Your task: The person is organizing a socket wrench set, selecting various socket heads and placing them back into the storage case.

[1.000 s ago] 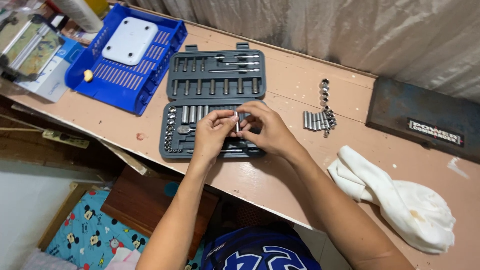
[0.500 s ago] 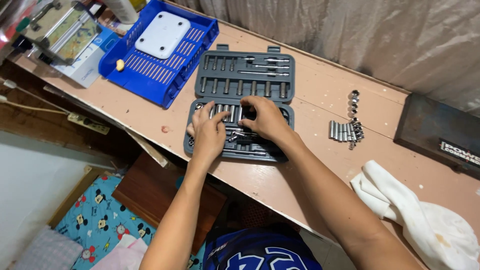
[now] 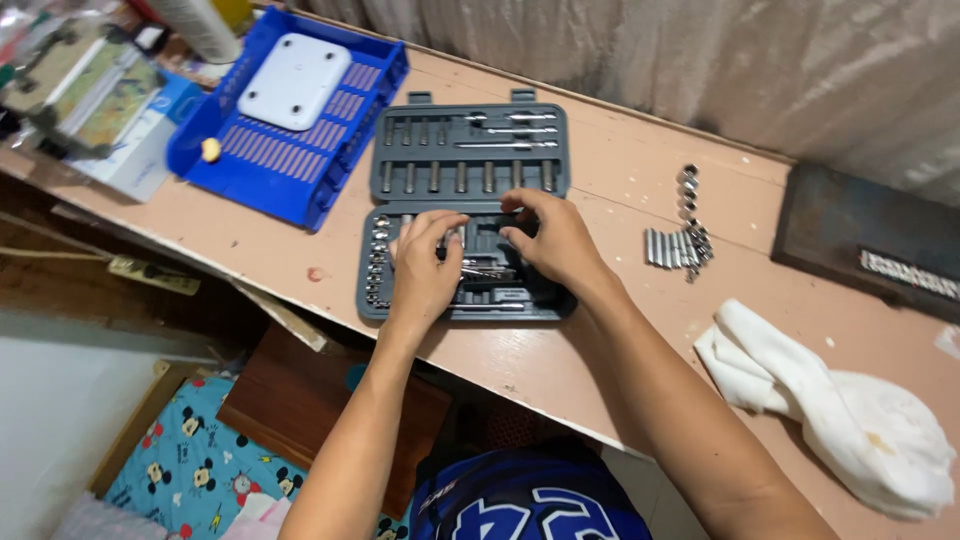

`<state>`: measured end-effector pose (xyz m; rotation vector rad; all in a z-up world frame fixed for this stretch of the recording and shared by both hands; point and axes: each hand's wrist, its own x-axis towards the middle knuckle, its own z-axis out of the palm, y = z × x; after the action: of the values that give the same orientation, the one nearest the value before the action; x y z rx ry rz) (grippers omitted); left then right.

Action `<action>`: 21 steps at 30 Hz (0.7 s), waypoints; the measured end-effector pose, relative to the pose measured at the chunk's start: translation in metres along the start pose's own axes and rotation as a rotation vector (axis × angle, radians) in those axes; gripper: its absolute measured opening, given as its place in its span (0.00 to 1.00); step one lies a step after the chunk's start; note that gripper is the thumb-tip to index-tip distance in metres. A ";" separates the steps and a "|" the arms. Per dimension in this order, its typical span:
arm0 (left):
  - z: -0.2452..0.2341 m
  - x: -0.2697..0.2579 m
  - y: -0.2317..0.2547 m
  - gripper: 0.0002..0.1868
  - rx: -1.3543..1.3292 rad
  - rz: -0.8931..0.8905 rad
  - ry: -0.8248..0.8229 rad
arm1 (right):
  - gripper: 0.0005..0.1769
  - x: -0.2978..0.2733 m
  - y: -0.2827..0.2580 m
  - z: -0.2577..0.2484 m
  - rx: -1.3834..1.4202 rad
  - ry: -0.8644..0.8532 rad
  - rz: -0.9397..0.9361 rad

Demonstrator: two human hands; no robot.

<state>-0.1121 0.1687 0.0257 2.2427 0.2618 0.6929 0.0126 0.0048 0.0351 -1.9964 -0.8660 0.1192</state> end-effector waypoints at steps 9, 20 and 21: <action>0.068 0.019 0.048 0.17 -0.094 0.168 -0.235 | 0.20 -0.062 0.022 -0.053 0.018 0.182 0.234; 0.170 0.030 0.091 0.36 0.025 0.309 -0.535 | 0.15 -0.138 0.045 -0.091 0.055 0.342 0.466; 0.177 0.031 0.091 0.37 0.030 0.334 -0.527 | 0.15 -0.142 0.049 -0.092 0.077 0.341 0.474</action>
<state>0.0088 0.0095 0.0043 2.4276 -0.3699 0.2388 -0.0304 -0.1646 0.0134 -2.0363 -0.1624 0.0747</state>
